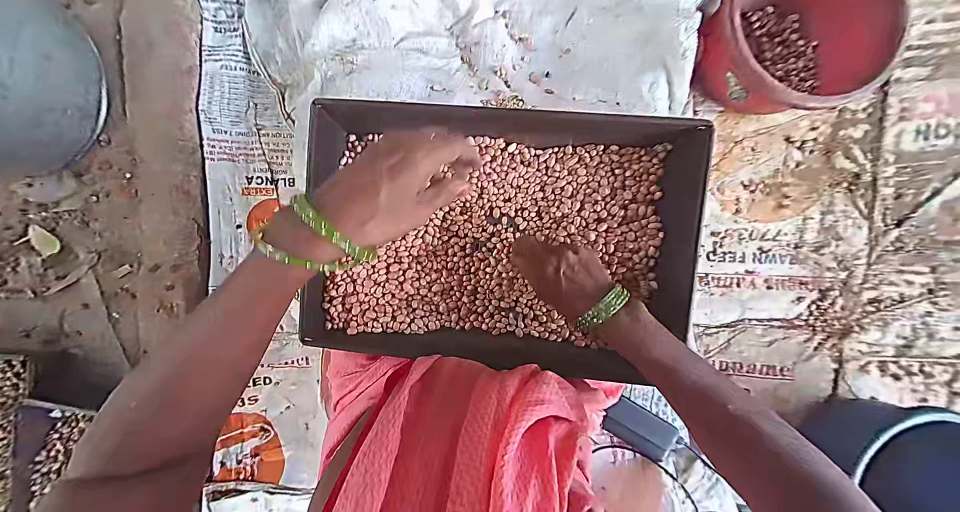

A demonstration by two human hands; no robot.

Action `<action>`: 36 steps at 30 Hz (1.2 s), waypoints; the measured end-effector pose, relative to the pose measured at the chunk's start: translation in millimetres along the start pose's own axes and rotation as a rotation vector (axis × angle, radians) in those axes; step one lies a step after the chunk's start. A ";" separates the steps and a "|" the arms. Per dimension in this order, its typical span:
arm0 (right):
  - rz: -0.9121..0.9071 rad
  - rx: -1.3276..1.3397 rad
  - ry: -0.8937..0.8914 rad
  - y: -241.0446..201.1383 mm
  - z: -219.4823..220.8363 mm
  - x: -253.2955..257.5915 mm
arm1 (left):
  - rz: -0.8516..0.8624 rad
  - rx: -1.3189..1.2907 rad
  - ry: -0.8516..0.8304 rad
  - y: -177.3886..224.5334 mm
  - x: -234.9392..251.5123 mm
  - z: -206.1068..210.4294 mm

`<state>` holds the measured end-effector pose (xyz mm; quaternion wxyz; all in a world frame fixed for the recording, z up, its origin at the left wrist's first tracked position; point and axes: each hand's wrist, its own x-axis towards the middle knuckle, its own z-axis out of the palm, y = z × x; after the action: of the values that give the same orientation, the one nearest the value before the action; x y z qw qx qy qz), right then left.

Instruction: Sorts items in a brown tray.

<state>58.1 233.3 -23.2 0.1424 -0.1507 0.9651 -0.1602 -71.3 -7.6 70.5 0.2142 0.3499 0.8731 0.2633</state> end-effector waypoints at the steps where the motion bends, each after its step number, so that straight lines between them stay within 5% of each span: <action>1: 0.012 0.019 -0.109 -2.7 -3.0 -7.3 | -0.012 0.002 -0.007 -6.3 -4.4 10.8; 4: 0.110 0.126 -0.626 -15.4 -31.8 -25.2 | 0.024 -0.012 -0.003 -10.5 -4.0 53.6; 6: 0.159 0.196 -0.810 -9.3 -47.4 -33.6 | 0.097 0.027 0.042 -3.6 2.3 82.6; 11: 0.125 0.411 -0.158 32.8 -53.4 -65.7 | 0.229 0.155 0.056 -3.9 26.6 114.1; 15: 0.130 0.418 0.024 40.6 -56.7 -54.0 | 0.285 0.251 0.079 -10.3 29.4 118.6; 23: 0.216 0.184 0.109 29.0 -42.6 -23.3 | 0.145 0.297 0.122 -7.3 9.5 134.9; 27: 0.246 -0.038 0.195 33.5 -41.1 -6.9 | 0.048 0.075 0.054 15.1 -19.1 132.0; 36: 0.206 -0.282 0.022 8.9 -30.9 2.5 | -0.166 -0.232 0.065 16.4 -65.4 117.7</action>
<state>43.6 248.8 1.2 0.1250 -0.0676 0.9898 -0.0096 46.0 -8.4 2.4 0.2456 0.2407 0.8693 0.3551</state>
